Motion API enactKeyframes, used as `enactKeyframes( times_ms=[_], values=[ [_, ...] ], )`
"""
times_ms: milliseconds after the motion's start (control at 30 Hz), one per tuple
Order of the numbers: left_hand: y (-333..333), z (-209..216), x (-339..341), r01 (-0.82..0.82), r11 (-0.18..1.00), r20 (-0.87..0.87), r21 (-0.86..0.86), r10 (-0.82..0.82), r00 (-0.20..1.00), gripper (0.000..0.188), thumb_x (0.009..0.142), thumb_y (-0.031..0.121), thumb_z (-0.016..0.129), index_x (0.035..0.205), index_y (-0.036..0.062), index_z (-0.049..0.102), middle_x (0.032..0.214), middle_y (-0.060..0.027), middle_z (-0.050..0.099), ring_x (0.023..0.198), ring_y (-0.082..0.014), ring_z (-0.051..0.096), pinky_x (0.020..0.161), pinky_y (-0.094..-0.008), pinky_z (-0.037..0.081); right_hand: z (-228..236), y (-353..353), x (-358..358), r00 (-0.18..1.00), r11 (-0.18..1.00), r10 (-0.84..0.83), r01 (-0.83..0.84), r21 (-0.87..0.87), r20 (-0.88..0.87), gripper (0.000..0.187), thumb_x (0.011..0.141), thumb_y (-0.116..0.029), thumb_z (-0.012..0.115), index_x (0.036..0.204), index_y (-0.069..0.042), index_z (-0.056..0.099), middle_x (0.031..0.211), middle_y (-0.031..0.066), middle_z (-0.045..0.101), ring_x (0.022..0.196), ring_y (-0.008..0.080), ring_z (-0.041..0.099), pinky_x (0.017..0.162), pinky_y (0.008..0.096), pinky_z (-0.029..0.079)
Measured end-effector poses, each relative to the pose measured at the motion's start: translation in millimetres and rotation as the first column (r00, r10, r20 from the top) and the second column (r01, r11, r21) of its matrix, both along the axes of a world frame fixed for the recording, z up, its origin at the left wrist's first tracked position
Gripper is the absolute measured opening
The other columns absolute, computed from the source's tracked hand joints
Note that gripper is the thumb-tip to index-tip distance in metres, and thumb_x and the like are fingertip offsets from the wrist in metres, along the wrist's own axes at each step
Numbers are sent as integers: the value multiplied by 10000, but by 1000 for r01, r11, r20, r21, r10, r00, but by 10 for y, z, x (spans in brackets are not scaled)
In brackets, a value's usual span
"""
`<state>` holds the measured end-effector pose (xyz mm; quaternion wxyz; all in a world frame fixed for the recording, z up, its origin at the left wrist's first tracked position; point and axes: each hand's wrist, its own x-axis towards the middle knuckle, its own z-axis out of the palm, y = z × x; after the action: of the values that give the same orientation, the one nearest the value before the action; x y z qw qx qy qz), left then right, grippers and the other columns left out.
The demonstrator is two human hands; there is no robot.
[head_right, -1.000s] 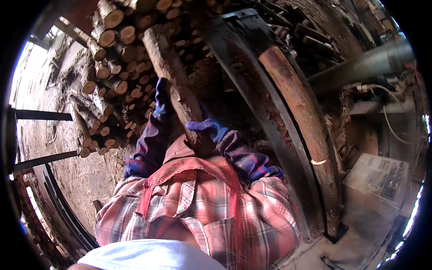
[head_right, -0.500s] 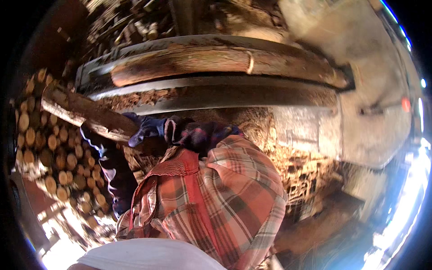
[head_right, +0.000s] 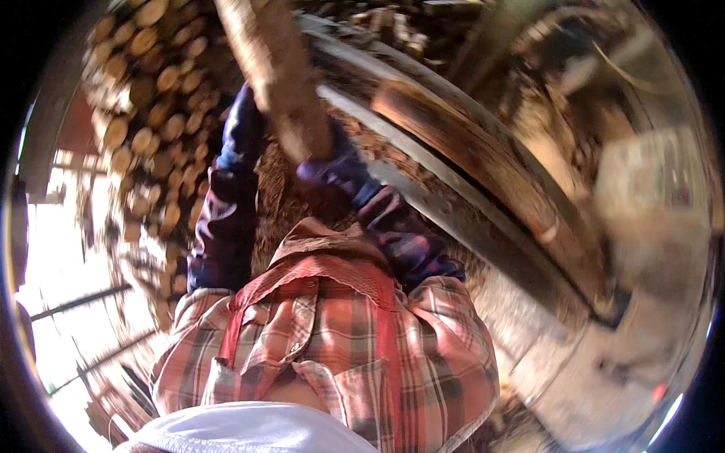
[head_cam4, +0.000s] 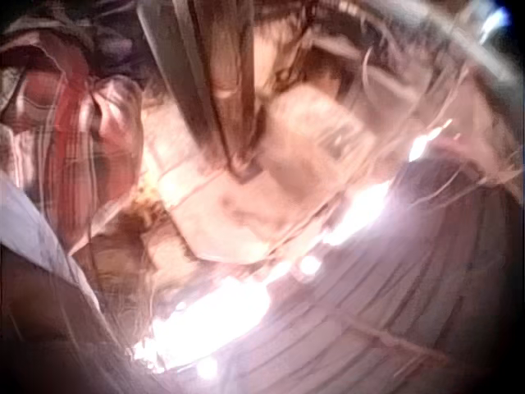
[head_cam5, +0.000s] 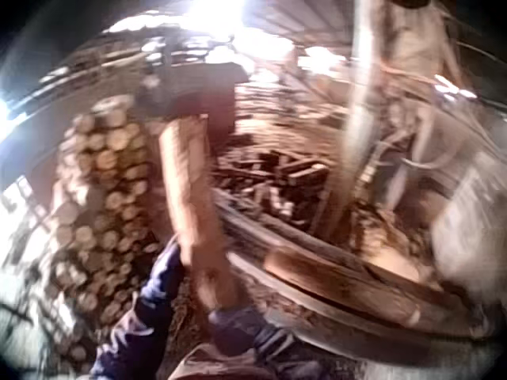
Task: The person picks up cut logs from a pile and places them onto a metal conveyor or rack. They handle the logs one by one, lifting them with both hands and arranging them in a row. The task is repetitive, involving continuous lifting and placement of the wood pieces.
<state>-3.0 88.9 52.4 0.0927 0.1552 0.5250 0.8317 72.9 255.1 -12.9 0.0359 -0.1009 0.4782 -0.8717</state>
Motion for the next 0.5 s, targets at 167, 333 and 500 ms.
enactKeyframes(
  times_ms=[167, 333, 500],
  values=[
    [-75, 169, 123, -131, 974, -157, -186, 102, 982, 530, 957, 319, 516, 1391, 39, 400, 1257, -125, 581, 1164, -221, 559, 995, -335, 415, 613, 852, -945, 934, 889, -181, 289, 356, -308, 991, 560, -246, 908, 1374, -30, 386, 1257, 132, 552, 1120, 273, 546, 988, 374, 455],
    [-483, -180, 259, -286, 950, 184, -122, 305, 934, 498, 919, 331, 586, 1312, 40, 493, 1168, -92, 626, 1067, -190, 600, 901, -298, 453, 1209, 1430, -1812, 915, -84, -54, 395, 915, -400, 1089, 557, -431, 885, 1436, -135, 315, 1252, 185, 558, 1141, 329, 553, 986, 419, 452],
    [-978, -794, 518, -388, 905, 251, -173, 421, 871, 450, 890, 299, 646, 1238, 32, 546, 1005, -6, 619, 885, -123, 576, 797, -271, 454, 177, 1644, -1535, 989, -503, 5, 132, 854, -150, 1171, 538, -540, 824, 1476, -204, 208, 1271, 236, 535, 1144, 433, 530, 981, 503, 418]
  ],
)
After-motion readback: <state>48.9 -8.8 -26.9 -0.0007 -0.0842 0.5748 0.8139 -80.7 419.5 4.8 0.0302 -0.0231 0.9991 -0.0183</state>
